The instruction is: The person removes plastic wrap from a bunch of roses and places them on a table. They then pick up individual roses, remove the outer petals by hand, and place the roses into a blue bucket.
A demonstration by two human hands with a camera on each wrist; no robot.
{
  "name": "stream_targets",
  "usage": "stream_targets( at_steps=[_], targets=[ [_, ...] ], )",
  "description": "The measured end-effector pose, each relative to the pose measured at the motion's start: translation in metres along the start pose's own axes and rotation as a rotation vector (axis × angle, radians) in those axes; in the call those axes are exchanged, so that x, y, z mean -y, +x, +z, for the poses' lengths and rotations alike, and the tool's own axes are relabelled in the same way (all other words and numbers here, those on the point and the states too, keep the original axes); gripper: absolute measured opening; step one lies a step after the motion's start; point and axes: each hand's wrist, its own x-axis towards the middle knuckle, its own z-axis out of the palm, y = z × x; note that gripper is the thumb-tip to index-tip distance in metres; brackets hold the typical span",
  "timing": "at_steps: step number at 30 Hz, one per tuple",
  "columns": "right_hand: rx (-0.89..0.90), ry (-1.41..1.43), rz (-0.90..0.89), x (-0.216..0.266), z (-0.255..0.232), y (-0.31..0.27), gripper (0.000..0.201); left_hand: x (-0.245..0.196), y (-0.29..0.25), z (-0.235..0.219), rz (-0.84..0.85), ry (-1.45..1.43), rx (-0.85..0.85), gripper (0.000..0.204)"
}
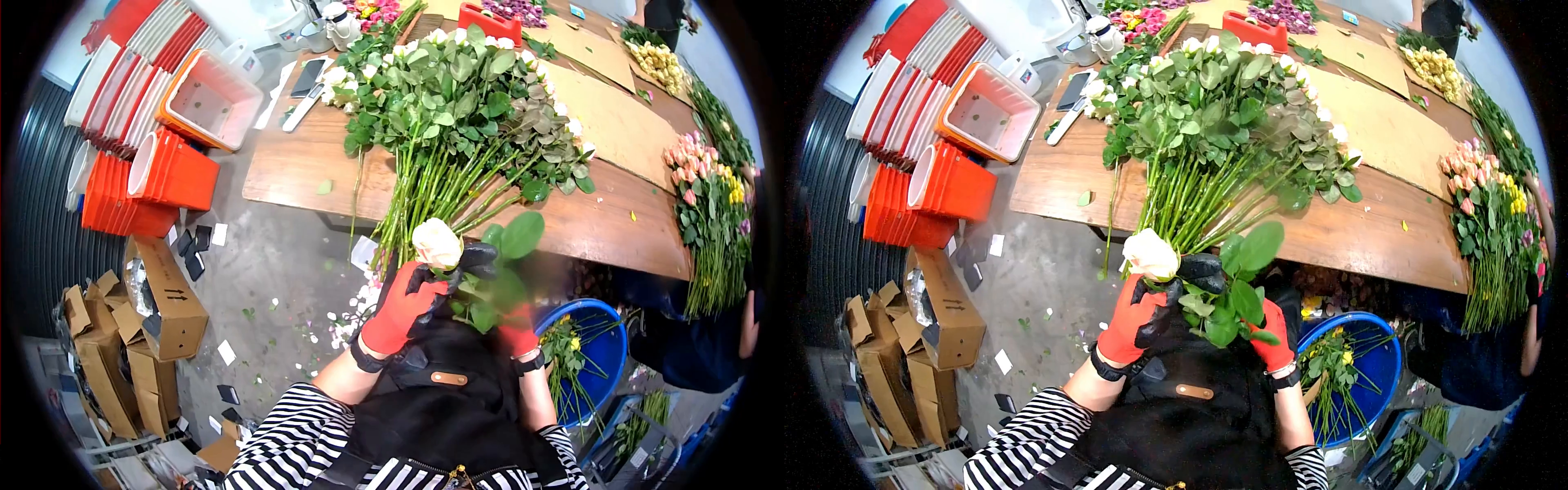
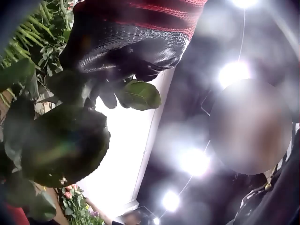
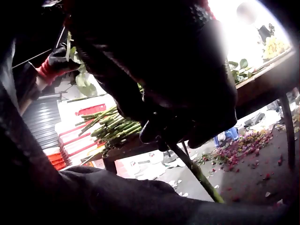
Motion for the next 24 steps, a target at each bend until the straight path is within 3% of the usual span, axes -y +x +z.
stream_targets(
  at_steps=[2, 4, 5, 9, 12, 13, 15, 17, 19, 22, 24],
  targets=[
    [-0.042, 0.035, -0.031, 0.0, 0.002, 0.001, 0.031, -0.002, 0.005, -0.002, 0.129, 0.241, -0.038, 0.029],
    [-0.052, 0.034, -0.074, 0.017, 0.001, 0.006, 0.028, -0.001, 0.014, -0.008, 0.495, 0.565, -0.025, 0.023],
    [-0.026, 0.041, -0.079, 0.03, -0.001, 0.01, 0.027, -0.007, 0.013, -0.002, 0.091, 0.08, -0.102, 0.017],
    [0.015, 0.065, -0.071, 0.034, -0.003, 0.011, 0.025, -0.005, 0.017, -0.01, 0.219, 0.271, -0.098, 0.026],
    [-0.051, -0.088, -0.12, 0.037, -0.005, 0.005, 0.022, -0.015, 0.028, -0.016, 0.515, 0.767, -0.047, 0.027],
    [-0.025, -0.031, -0.076, 0.041, -0.007, 0.004, 0.022, -0.017, 0.026, -0.018, 0.553, 0.763, -0.06, 0.032],
    [0.028, 0.082, 0.012, 0.048, -0.01, 0.004, 0.024, -0.026, 0.033, -0.011, 0.096, 0.065, -0.04, 0.036],
    [0.028, 0.057, 0.0, 0.037, -0.012, 0.002, 0.025, -0.033, 0.04, -0.003, -0.108, -0.424, -0.002, 0.041],
    [0.012, 0.029, -0.021, 0.034, -0.013, 0.0, 0.025, -0.038, 0.044, 0.004, -0.061, -0.705, 0.053, 0.046],
    [-0.001, -0.002, -0.051, 0.039, -0.016, -0.004, 0.024, -0.042, 0.04, 0.0, -0.149, -0.547, 0.021, 0.039],
    [0.011, -0.022, -0.048, 0.044, -0.022, -0.007, 0.024, -0.025, 0.024, -0.015, 0.201, 0.327, -0.071, 0.034]
  ],
)
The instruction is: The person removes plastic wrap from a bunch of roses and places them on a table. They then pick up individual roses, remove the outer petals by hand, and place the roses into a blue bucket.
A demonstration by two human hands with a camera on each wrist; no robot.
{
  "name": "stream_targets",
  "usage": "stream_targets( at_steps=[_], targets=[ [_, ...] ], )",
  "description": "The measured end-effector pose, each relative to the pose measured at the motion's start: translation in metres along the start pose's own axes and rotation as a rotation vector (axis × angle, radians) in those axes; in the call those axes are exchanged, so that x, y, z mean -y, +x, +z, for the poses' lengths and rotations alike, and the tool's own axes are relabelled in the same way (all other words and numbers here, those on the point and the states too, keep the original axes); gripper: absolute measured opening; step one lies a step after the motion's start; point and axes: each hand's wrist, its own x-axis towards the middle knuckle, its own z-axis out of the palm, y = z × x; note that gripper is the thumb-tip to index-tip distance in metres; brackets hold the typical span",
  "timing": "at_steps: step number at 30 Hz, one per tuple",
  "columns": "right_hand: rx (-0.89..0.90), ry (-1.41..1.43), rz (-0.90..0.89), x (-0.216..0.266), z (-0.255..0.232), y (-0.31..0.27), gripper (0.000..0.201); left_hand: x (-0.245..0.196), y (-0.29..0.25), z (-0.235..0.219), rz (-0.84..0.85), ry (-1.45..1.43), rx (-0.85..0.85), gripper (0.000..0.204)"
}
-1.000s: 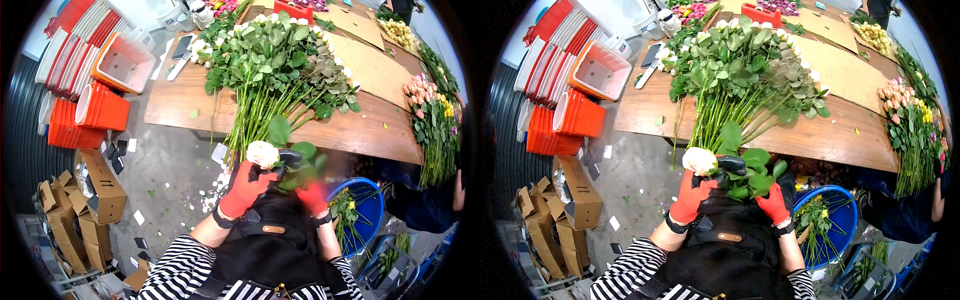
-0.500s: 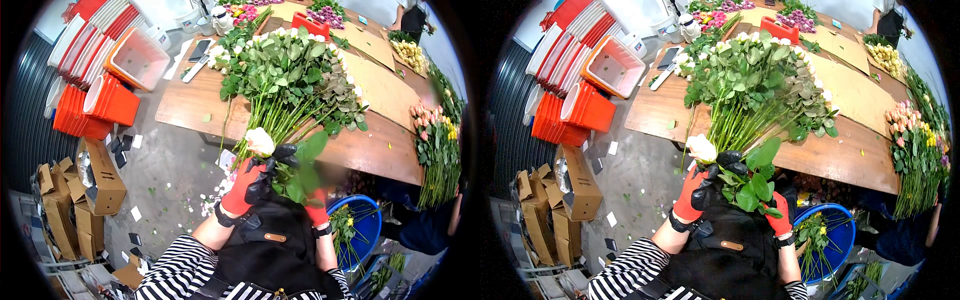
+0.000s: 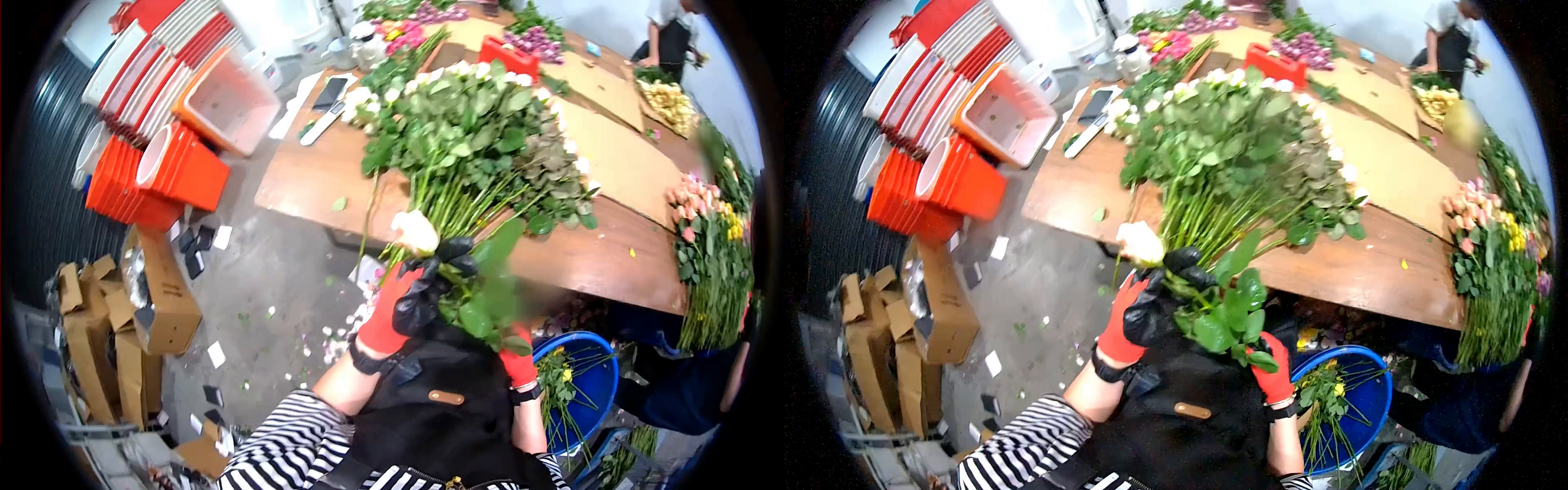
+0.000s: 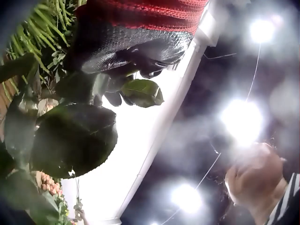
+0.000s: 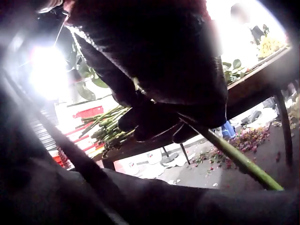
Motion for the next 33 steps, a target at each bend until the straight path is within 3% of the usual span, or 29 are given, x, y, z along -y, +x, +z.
stream_targets(
  at_steps=[1, 2, 3, 4, 5, 7, 8, 16, 20, 26, 27, 30, 33],
  targets=[
    [-0.002, -0.034, 0.014, -0.006, 0.003, 0.003, 0.024, 0.008, -0.005, -0.003, 0.217, 0.412, -0.024, 0.033],
    [0.096, -0.034, 0.079, 0.002, -0.002, 0.008, 0.026, 0.003, -0.005, -0.004, 0.377, 0.438, -0.068, 0.044],
    [0.043, 0.014, 0.065, -0.022, 0.004, 0.001, 0.027, 0.01, -0.004, -0.004, 0.197, 0.301, 0.017, 0.039],
    [-0.021, 0.101, 0.071, -0.023, 0.004, -0.005, 0.031, -0.004, 0.005, -0.003, 0.318, 0.507, 0.083, 0.039],
    [-0.028, 0.164, 0.113, 0.002, -0.001, -0.001, 0.036, -0.002, 0.006, 0.001, 0.257, 0.5, 0.025, 0.04],
    [-0.018, 0.083, -0.011, 0.005, -0.009, 0.003, 0.041, -0.001, 0.003, 0.005, 0.312, 0.66, -0.042, 0.042],
    [-0.019, 0.015, -0.028, -0.002, -0.009, 0.004, 0.04, -0.003, 0.007, 0.006, 0.446, 0.821, -0.065, 0.044],
    [-0.047, 0.089, -0.031, -0.008, -0.003, -0.002, 0.04, -0.006, 0.001, 0.012, 0.264, 0.65, -0.106, 0.042],
    [-0.066, -0.018, -0.047, -0.009, -0.005, 0.0, 0.044, -0.024, 0.013, 0.022, 0.133, 0.375, -0.121, 0.036],
    [-0.178, -0.324, -0.014, 0.002, -0.006, 0.001, 0.059, 0.0, 0.001, 0.018, 0.127, 0.4, -0.239, 0.029],
    [-0.145, -0.288, 0.022, -0.005, -0.01, 0.001, 0.069, -0.002, 0.001, 0.021, 0.14, 0.342, -0.28, 0.029],
    [-0.218, -0.094, 0.06, -0.012, -0.019, 0.006, 0.069, -0.027, -0.002, 0.036, -0.215, -0.245, -0.383, 0.034],
    [-0.353, 0.071, 0.098, 0.03, -0.034, 0.018, 0.049, -0.009, -0.004, 0.039, -0.218, -0.205, -0.298, 0.042]
  ],
)
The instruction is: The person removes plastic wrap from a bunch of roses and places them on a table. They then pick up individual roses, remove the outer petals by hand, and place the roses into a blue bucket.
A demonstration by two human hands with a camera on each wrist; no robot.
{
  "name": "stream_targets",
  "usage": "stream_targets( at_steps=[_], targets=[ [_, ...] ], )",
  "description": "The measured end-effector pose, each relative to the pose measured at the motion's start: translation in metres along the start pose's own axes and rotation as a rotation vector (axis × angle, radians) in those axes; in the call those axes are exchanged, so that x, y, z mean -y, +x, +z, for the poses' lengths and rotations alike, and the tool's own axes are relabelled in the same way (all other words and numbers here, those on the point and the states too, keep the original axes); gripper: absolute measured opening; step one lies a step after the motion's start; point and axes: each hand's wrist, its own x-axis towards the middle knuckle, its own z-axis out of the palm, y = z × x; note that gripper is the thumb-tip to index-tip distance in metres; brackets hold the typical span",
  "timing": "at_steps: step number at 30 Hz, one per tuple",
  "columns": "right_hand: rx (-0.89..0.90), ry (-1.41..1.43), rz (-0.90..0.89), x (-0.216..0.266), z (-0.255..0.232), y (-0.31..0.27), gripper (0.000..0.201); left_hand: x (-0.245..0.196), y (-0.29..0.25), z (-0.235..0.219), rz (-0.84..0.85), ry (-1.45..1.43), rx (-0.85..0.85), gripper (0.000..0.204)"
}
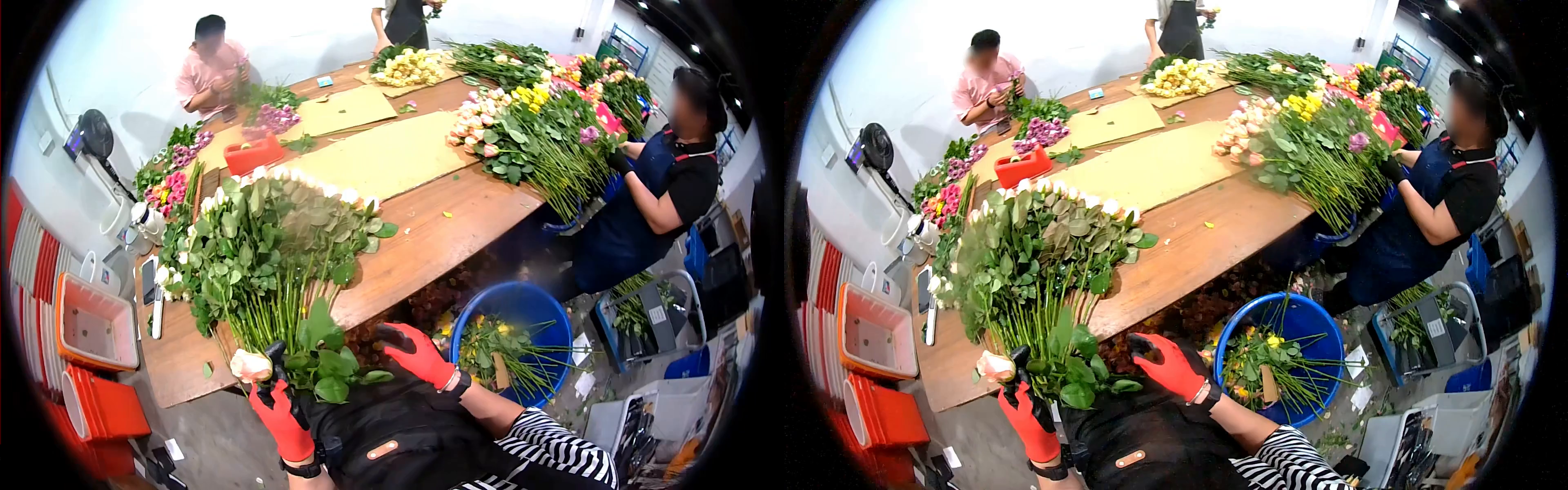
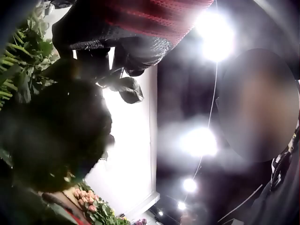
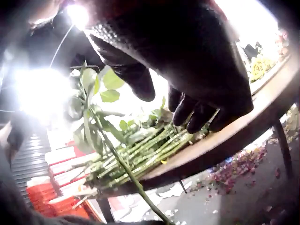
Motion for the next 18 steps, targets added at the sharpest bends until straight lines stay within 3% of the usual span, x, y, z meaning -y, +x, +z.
stream_targets(
  at_steps=[1, 2, 5, 6, 9, 10, 13, 15, 17, 18],
  targets=[
    [-0.018, 0.068, 0.047, 0.013, -0.002, 0.003, 0.045, 0.002, -0.001, 0.001, 0.003, 0.032, 0.009, 0.042],
    [-0.118, 0.125, -0.088, 0.027, 0.0, 0.009, 0.034, 0.0, 0.001, 0.001, -0.059, -0.008, 0.019, 0.046],
    [-0.104, 0.081, -0.178, 0.062, -0.012, 0.021, 0.034, 0.003, 0.017, -0.008, 0.271, -0.091, 0.116, 0.036],
    [-0.136, 0.064, -0.225, 0.066, -0.011, 0.022, 0.032, -0.009, 0.029, -0.006, 0.306, 0.066, 0.152, 0.04],
    [-0.132, 0.163, -0.193, 0.081, -0.008, 0.022, 0.034, -0.027, 0.023, 0.004, 0.384, 0.106, 0.314, 0.039],
    [-0.159, 0.125, -0.217, 0.088, -0.009, 0.021, 0.034, -0.001, 0.019, 0.013, 0.478, 0.041, 0.152, 0.037],
    [-0.227, 0.069, -0.229, 0.094, -0.007, 0.012, 0.036, -0.002, 0.01, 0.034, 0.328, 0.192, 0.356, 0.044],
    [-0.185, 0.098, -0.161, 0.106, -0.014, 0.01, 0.036, 0.004, 0.016, 0.048, 0.712, 0.31, 0.47, 0.044],
    [-0.182, 0.072, -0.242, 0.119, -0.023, 0.011, 0.038, 0.007, -0.002, 0.055, 0.387, 0.253, 0.398, 0.041],
    [-0.216, 0.063, -0.247, 0.124, -0.024, 0.009, 0.037, 0.012, -0.004, 0.053, 0.382, 0.319, 0.415, 0.04]
  ],
)
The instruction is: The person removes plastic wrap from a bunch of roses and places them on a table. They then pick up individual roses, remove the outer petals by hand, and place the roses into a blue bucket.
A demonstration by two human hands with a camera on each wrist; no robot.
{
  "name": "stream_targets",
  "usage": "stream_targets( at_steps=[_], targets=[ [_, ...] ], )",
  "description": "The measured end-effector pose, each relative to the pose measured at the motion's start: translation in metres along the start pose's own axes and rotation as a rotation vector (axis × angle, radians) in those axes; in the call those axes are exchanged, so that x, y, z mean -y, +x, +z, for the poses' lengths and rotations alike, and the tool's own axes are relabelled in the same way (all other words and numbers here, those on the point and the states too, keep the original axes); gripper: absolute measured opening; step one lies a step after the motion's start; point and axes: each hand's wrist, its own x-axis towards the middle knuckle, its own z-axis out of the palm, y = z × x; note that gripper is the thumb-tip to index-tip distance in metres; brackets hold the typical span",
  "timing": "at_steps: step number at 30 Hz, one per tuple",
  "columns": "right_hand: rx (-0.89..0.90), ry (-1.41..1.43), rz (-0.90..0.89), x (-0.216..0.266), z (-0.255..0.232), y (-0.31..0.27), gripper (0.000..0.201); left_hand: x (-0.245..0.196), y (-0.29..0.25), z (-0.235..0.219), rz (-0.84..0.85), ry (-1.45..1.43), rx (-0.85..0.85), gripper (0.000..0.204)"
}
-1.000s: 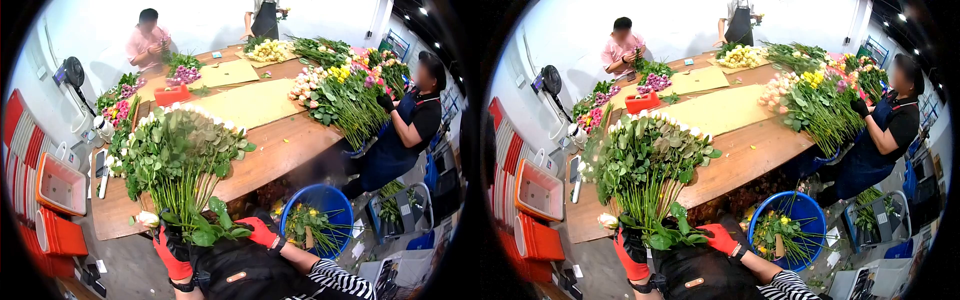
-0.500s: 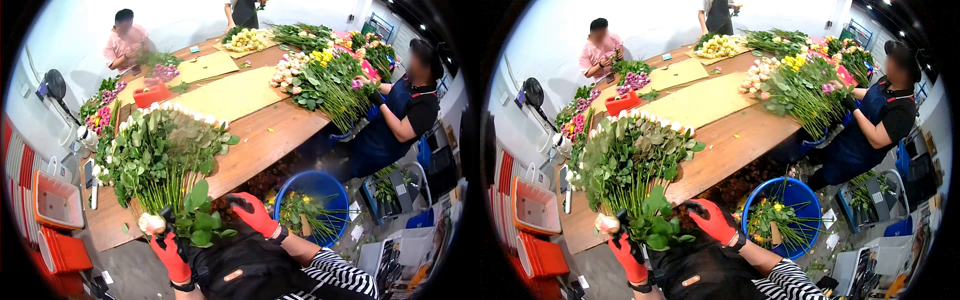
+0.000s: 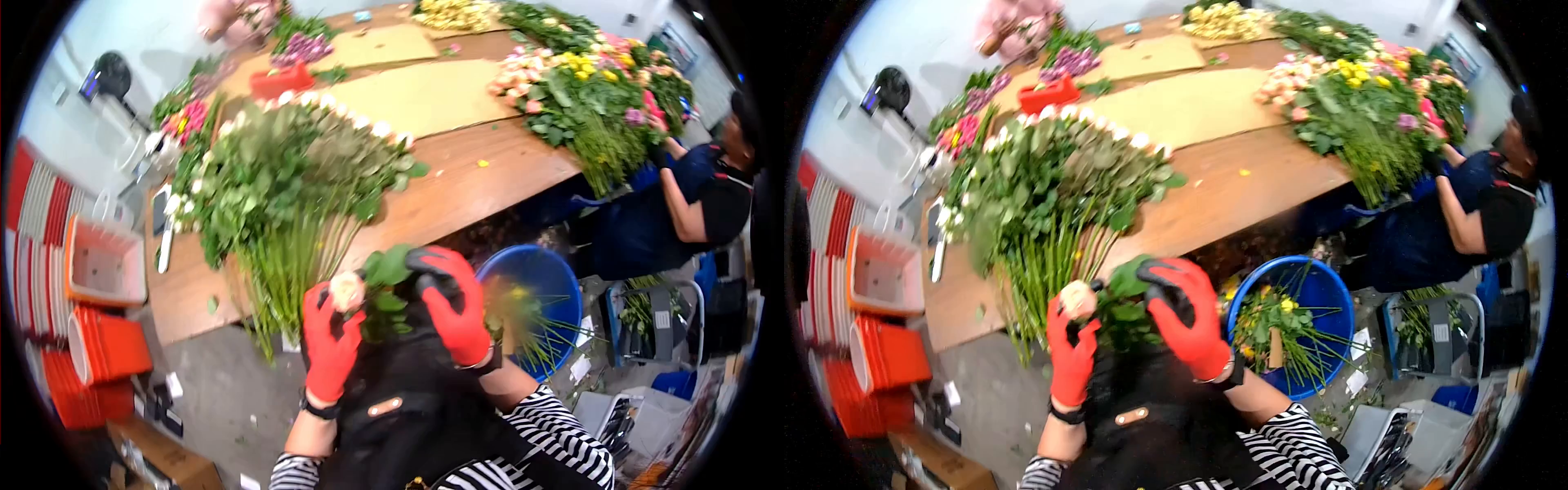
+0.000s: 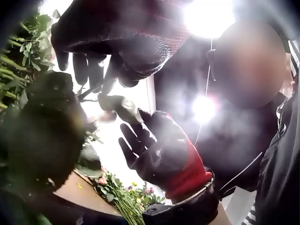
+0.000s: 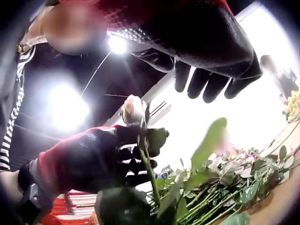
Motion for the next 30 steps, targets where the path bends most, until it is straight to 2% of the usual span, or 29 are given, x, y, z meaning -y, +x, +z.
stream_targets(
  at_steps=[3, 4, 5, 7, 14, 18, 23, 26, 30],
  targets=[
    [-0.005, -0.031, -0.003, 0.015, -0.001, 0.006, 0.033, 0.004, -0.004, 0.0, 0.014, 0.079, 0.009, 0.037],
    [-0.019, 0.027, 0.028, 0.016, 0.004, 0.006, 0.03, 0.008, -0.006, -0.003, 0.118, 0.178, 0.025, 0.042],
    [0.046, -0.091, -0.066, 0.016, 0.003, 0.009, 0.03, 0.005, -0.004, -0.007, 0.132, 0.218, 0.066, 0.046],
    [0.14, -0.114, -0.12, 0.006, 0.009, 0.01, 0.034, 0.009, -0.007, -0.01, 0.115, 0.209, 0.091, 0.05],
    [0.254, -0.21, -0.141, -0.001, 0.029, 0.008, 0.048, 0.017, -0.017, -0.015, 0.228, 0.218, 0.042, 0.056],
    [0.329, -0.243, -0.238, 0.014, 0.035, 0.019, 0.048, 0.019, -0.011, -0.012, 0.147, 0.134, 0.048, 0.052],
    [0.266, -0.203, -0.224, 0.005, 0.041, 0.016, 0.041, 0.018, -0.011, -0.01, 0.121, 0.062, 0.053, 0.049],
    [0.169, -0.15, -0.19, -0.002, 0.046, 0.01, 0.039, 0.006, -0.007, -0.011, -0.022, 0.017, 0.069, 0.045],
    [0.069, -0.111, -0.13, 0.002, 0.052, 0.006, 0.037, 0.003, -0.008, -0.007, -0.069, 0.021, 0.023, 0.043]
  ],
)
